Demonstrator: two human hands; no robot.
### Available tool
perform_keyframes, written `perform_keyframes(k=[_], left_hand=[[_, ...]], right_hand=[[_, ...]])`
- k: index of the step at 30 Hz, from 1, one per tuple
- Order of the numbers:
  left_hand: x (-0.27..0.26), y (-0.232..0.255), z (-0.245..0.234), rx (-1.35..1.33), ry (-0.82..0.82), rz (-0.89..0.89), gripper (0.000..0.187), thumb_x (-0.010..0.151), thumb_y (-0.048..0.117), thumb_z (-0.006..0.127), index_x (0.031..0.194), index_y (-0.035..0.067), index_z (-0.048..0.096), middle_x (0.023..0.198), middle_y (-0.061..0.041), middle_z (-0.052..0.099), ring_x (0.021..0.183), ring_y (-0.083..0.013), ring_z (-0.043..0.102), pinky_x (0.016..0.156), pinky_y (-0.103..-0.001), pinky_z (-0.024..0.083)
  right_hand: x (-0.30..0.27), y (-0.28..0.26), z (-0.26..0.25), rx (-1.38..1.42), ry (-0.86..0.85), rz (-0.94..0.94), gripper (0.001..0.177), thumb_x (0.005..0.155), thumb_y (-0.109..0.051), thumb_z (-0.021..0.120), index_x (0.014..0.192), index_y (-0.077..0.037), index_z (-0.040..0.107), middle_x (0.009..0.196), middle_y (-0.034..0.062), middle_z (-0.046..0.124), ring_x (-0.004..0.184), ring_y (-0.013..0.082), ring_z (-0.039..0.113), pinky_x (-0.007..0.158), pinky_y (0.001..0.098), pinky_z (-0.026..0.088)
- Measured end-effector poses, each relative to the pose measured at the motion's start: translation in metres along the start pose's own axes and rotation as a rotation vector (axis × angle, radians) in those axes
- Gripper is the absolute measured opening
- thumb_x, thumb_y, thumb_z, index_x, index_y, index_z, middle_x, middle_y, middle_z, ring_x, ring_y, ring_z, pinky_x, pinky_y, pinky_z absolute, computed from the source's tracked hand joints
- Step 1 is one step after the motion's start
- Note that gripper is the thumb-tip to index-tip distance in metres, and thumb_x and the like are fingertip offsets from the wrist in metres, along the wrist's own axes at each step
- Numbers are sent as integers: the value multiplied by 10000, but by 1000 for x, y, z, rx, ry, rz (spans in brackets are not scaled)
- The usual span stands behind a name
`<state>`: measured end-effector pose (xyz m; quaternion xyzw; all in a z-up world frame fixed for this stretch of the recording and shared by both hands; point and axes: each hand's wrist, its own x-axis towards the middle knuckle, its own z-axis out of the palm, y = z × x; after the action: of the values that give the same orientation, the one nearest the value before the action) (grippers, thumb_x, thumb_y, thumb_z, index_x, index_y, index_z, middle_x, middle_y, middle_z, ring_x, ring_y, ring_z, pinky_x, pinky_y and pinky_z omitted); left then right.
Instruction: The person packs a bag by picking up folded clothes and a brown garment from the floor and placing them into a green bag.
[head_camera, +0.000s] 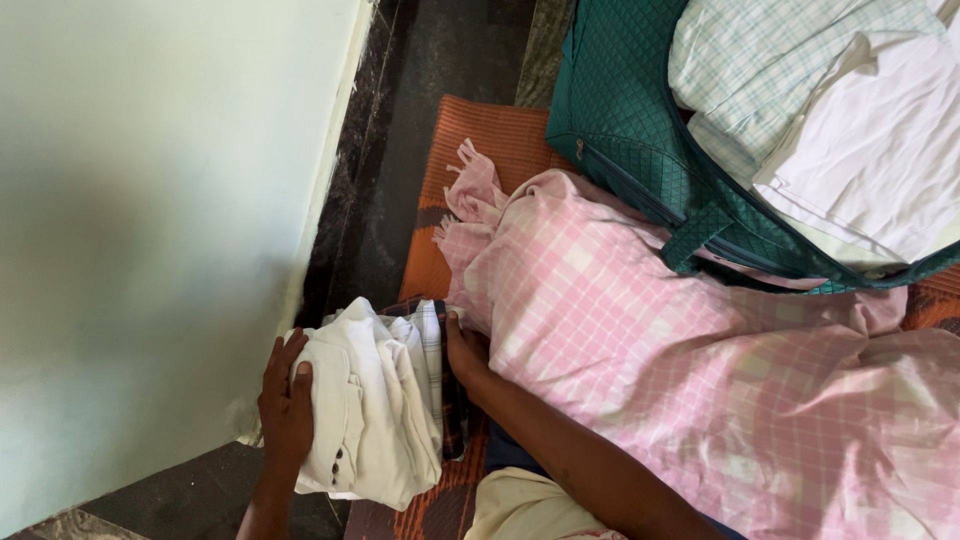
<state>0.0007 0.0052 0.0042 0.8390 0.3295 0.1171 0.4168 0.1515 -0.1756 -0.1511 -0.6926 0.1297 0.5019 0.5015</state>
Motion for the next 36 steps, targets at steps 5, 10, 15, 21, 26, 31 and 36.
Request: perform_keyframes(k=[5, 10, 15, 21, 26, 31, 36], left_hand=[[0, -4, -3, 29, 5, 52, 425, 1069, 271, 465, 1459, 121, 547, 1585, -89, 492, 1586, -296, 265, 1231, -473, 286], [1, -7, -4, 12, 4, 17, 431, 1076, 292, 457, 1461, 122, 545, 1581, -104, 496, 1582, -304, 283, 1222, -464, 301], [0, -8, -7, -93, 20, -71, 475, 1059, 361, 453, 1470, 140, 539, 1637, -140, 396, 1522, -310, 376, 1181, -463, 351], [-1, -10, -11, -19, 8, -33, 486, 1082, 377, 405, 1477, 124, 533, 1627, -179, 406, 1550, -343, 315, 1199, -508, 316], [-3, -48, -23, -1, -17, -35, 552, 1087, 414, 321, 1535, 134, 485, 1589, -165, 495, 1407, -357, 424, 1120, -502, 391], [-4, -78, -41, -70, 7, -164, 642, 1082, 456, 243, 1636, 175, 403, 1557, -148, 553, 1145, -372, 641, 976, -467, 533], [-14, -48, -35, 24, 141, -312, 636, 1058, 442, 290, 1589, 93, 321, 1532, -205, 455, 1354, -350, 488, 1092, -419, 436]], right_hand=[[1, 6, 1, 2, -8, 14, 904, 953, -752, 247, 1556, -98, 412, 1532, 171, 510, 1408, 324, 498, 1163, 444, 385], [2, 8, 4, -13, 20, -28, 931, 932, -763, 246, 1580, -105, 358, 1567, 174, 449, 1434, 328, 456, 1173, 446, 361], [6, 10, 4, -40, 7, -74, 939, 962, -751, 207, 1526, -45, 462, 1510, 200, 544, 1401, 330, 518, 1164, 442, 371], [9, 11, 5, 2, -51, -147, 918, 931, -739, 166, 1466, -99, 549, 1442, 149, 607, 1334, 306, 567, 1128, 423, 392], [19, 18, 8, 205, 141, 23, 809, 961, -683, 279, 1311, -76, 683, 1267, 156, 681, 1116, 303, 654, 986, 421, 498], [39, 45, 16, 219, -75, -94, 521, 944, -426, 434, 1177, -54, 714, 1098, 138, 718, 955, 260, 680, 839, 390, 529], [48, 66, 24, 132, -239, -164, 269, 898, -173, 573, 1081, -56, 732, 963, 115, 757, 818, 220, 718, 712, 360, 565]])
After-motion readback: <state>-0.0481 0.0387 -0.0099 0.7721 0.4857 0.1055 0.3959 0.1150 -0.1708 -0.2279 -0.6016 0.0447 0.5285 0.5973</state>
